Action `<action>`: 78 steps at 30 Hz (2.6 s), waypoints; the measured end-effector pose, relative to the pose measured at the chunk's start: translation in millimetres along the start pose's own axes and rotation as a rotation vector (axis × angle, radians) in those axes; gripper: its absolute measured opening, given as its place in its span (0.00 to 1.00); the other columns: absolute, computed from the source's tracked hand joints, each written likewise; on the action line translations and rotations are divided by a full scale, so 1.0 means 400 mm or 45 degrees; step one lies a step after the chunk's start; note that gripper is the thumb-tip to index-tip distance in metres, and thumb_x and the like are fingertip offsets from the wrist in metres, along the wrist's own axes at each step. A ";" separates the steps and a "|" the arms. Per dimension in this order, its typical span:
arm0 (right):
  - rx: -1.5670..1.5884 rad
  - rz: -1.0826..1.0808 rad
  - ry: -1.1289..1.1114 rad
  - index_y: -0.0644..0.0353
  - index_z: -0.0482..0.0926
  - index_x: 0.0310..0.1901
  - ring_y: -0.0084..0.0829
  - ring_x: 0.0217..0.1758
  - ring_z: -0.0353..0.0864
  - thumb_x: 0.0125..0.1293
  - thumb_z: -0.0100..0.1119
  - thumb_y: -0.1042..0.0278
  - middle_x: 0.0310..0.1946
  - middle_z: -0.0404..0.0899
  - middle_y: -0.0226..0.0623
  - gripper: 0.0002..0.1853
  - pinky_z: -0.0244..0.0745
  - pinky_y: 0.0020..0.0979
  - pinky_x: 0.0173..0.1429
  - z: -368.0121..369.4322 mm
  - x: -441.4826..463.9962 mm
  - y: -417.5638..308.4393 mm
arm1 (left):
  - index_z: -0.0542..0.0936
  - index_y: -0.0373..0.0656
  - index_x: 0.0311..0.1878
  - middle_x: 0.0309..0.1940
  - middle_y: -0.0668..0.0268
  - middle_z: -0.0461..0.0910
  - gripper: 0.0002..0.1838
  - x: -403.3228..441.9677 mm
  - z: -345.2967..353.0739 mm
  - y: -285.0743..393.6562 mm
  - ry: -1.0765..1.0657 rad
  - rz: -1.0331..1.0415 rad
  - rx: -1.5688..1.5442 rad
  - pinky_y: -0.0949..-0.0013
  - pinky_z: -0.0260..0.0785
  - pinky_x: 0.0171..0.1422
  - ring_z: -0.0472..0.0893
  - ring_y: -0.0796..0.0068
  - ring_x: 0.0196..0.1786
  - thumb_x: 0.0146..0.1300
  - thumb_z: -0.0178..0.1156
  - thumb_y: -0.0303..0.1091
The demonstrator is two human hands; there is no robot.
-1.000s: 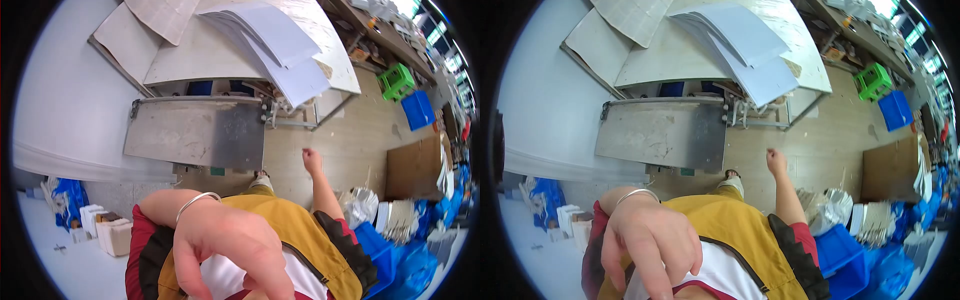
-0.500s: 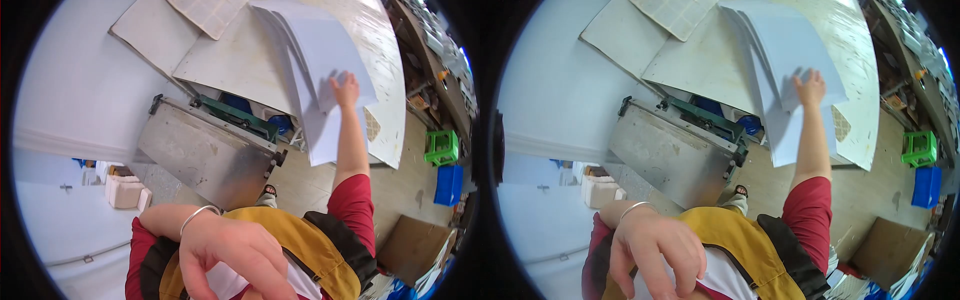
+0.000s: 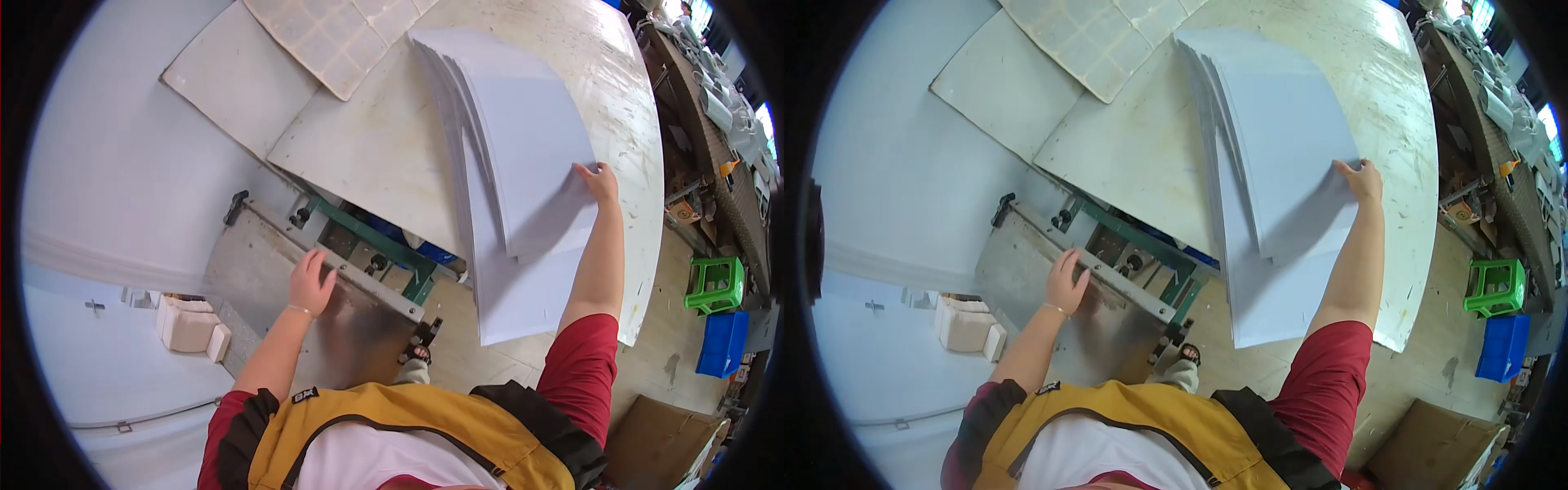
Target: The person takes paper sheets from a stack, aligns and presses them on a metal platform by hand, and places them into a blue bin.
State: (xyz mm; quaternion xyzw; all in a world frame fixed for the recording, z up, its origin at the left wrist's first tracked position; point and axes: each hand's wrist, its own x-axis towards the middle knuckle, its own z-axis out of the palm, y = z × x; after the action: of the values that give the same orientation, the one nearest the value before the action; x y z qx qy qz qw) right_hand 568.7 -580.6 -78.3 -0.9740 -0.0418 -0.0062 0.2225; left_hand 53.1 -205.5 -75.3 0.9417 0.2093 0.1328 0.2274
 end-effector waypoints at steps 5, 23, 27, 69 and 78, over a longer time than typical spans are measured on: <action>0.066 0.034 -0.263 0.71 0.73 0.56 0.43 0.52 0.80 0.45 0.75 0.45 0.49 0.79 0.53 0.43 0.74 0.36 0.56 -0.091 0.065 -0.063 | 0.70 0.43 0.63 0.66 0.55 0.65 0.26 -0.038 0.012 -0.051 0.020 0.038 0.358 0.52 0.52 0.72 0.64 0.52 0.67 0.60 0.55 0.37; 0.147 0.095 -0.187 0.74 0.69 0.58 0.40 0.52 0.80 0.44 0.76 0.47 0.49 0.80 0.51 0.46 0.74 0.36 0.55 -0.044 0.052 -0.108 | 0.71 0.42 0.63 0.67 0.53 0.64 0.27 -0.057 0.007 -0.057 0.046 0.028 0.218 0.49 0.51 0.72 0.63 0.51 0.68 0.59 0.56 0.37; 0.128 -0.004 -0.249 0.74 0.70 0.58 0.38 0.48 0.82 0.45 0.77 0.50 0.48 0.81 0.50 0.44 0.76 0.35 0.52 0.013 0.124 -0.075 | 0.72 0.44 0.61 0.66 0.55 0.65 0.26 -0.051 -0.005 -0.060 0.071 0.053 0.260 0.51 0.54 0.71 0.65 0.53 0.67 0.57 0.56 0.37; 0.892 -0.387 0.097 0.68 0.77 0.49 0.27 0.37 0.81 0.56 0.64 0.74 0.38 0.82 0.37 0.19 0.76 0.29 0.43 -0.431 -0.728 -0.750 | 0.71 0.44 0.61 0.68 0.51 0.60 0.27 0.044 -0.165 -0.346 -0.037 0.254 -0.296 0.47 0.47 0.73 0.59 0.50 0.70 0.58 0.58 0.42; 0.929 0.185 0.009 0.65 0.66 0.63 0.39 0.54 0.77 0.55 0.70 0.63 0.54 0.76 0.49 0.36 0.73 0.37 0.55 0.375 -0.496 -0.805 | 0.70 0.46 0.64 0.70 0.49 0.57 0.28 0.089 -0.194 -0.510 -0.109 0.258 0.121 0.43 0.41 0.75 0.55 0.50 0.73 0.62 0.54 0.47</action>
State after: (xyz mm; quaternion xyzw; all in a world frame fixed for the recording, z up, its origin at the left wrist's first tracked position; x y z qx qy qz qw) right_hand 342.9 -242.1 -79.9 -0.8311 0.0286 0.0216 0.5550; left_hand -10.6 4.8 -101.8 0.9726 0.1090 0.1046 0.1768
